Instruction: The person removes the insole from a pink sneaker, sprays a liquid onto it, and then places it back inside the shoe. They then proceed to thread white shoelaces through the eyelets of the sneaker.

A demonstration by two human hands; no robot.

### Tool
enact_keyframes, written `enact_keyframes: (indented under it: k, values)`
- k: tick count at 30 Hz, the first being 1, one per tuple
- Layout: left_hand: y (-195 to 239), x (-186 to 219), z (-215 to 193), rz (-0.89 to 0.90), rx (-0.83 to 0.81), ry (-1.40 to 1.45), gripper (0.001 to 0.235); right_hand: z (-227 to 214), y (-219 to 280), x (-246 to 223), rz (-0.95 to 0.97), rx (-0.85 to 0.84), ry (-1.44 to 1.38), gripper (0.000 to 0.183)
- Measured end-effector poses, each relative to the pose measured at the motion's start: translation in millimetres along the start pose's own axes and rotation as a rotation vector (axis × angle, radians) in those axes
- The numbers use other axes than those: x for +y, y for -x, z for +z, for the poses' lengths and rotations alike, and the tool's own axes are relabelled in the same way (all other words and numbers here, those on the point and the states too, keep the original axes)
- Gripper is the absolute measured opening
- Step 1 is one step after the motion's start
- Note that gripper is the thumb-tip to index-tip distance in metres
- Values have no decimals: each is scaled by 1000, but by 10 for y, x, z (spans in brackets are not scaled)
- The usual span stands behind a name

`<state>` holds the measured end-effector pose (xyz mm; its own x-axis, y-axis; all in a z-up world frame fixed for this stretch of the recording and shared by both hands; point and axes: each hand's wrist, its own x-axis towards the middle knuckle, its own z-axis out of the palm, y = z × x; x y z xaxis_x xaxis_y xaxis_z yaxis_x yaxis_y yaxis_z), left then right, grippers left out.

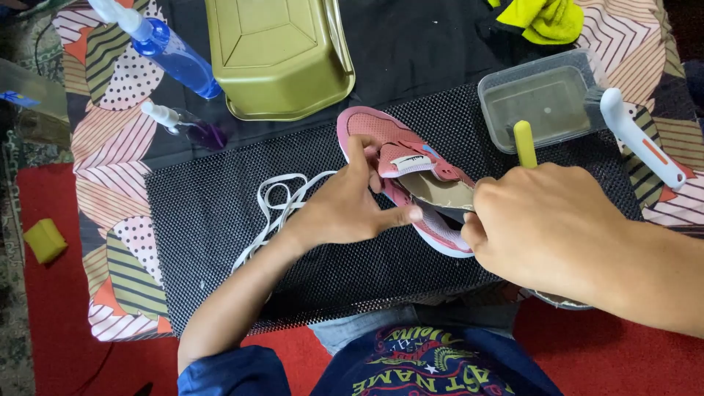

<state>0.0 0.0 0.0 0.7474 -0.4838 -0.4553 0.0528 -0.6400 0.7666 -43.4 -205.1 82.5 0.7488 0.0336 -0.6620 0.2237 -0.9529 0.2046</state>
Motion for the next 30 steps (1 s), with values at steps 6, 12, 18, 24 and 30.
enact_keyframes:
  k: [6,12,18,24,30]
  values:
    - [3,-4,244,103,187,117,72,79,-57,-3,-25,100,61,41]
    - [52,-112,372,167,237,286,66,221,-121,-59,-63,167,101,37]
    - [98,-108,391,194,224,356,63,418,-275,-215,-142,325,119,23]
    - [82,-208,435,242,244,278,62,811,-763,-233,-329,690,-120,22]
    - [75,-194,459,237,267,258,60,884,-996,-304,-394,863,6,17]
